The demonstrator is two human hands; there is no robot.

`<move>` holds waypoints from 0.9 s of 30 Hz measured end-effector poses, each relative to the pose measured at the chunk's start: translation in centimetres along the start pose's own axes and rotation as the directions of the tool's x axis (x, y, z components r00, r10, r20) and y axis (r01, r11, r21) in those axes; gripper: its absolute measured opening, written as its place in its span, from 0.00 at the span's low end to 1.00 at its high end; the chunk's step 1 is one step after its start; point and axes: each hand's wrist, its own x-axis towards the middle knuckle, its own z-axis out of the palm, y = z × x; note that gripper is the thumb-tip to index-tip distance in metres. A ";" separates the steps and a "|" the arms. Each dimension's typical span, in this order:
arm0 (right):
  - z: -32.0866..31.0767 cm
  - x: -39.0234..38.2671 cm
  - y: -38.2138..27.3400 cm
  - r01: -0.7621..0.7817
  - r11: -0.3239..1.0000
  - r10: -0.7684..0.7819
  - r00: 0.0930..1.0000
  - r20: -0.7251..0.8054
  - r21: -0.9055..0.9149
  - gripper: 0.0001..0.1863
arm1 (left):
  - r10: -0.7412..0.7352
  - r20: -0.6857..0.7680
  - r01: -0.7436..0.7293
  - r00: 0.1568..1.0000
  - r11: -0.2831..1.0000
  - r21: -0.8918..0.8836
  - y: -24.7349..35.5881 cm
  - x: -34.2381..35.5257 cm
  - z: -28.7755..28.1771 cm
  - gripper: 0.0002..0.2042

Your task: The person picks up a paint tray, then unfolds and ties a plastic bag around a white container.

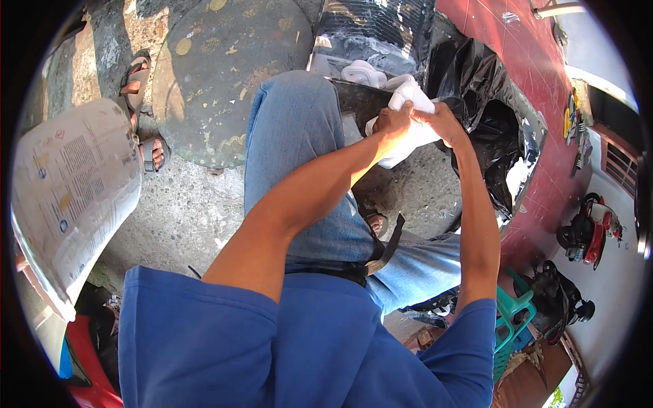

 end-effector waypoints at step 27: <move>0.4 0.0 1.8 0.072 0.969 -0.105 0.986 -0.130 -0.236 0.16 | 0.088 -0.173 -0.071 0.981 0.992 0.104 0.4 -1.7 1.2 0.30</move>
